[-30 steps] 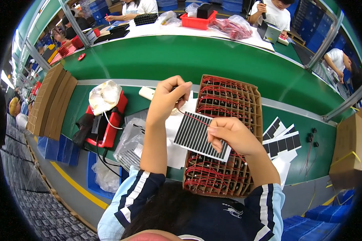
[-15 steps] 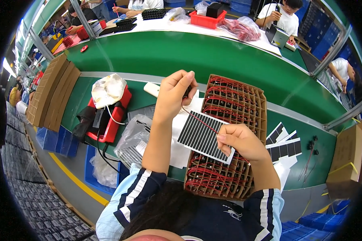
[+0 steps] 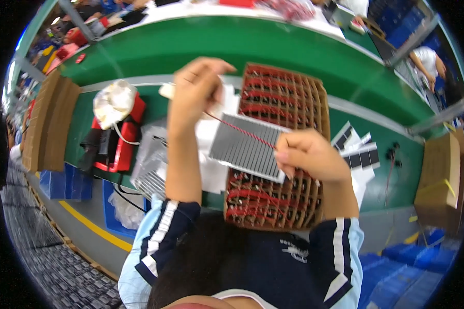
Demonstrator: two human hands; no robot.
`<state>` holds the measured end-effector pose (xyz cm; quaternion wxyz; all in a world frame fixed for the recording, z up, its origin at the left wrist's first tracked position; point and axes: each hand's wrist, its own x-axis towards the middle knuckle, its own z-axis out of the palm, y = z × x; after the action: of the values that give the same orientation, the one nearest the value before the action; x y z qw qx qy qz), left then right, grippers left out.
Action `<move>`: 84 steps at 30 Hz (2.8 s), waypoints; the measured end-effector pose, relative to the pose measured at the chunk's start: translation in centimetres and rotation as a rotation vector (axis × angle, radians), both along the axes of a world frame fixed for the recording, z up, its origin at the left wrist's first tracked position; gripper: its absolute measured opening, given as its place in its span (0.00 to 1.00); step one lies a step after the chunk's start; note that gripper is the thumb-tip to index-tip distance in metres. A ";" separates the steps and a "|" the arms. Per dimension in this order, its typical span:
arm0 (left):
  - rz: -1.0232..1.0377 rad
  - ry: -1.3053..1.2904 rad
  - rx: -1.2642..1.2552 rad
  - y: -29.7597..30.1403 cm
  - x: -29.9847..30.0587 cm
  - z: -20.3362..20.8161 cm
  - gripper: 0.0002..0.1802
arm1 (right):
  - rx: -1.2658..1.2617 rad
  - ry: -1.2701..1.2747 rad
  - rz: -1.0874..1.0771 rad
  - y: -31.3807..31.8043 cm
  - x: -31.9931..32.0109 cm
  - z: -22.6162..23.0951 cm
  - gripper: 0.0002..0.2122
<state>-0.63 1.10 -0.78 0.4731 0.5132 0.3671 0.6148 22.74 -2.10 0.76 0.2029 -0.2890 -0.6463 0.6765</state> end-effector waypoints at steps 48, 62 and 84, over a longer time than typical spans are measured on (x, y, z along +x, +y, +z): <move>-0.534 0.528 -0.253 -0.3 4.5 -1.5 0.19 | 0.142 0.185 -0.375 -1.5 12.6 -1.8 0.04; -0.819 0.743 -0.055 -0.5 9.1 -3.5 0.15 | 0.470 -1.442 -1.193 -3.6 47.1 -14.5 0.16; -0.268 1.452 0.715 2.3 21.0 -10.2 0.08 | 0.479 -0.563 -0.918 -8.4 14.2 -12.8 0.04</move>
<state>20.34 3.38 -10.96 -0.0051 0.9426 0.2995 0.1474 36.95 -10.51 -12.04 0.3551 -0.6537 -0.6189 0.2521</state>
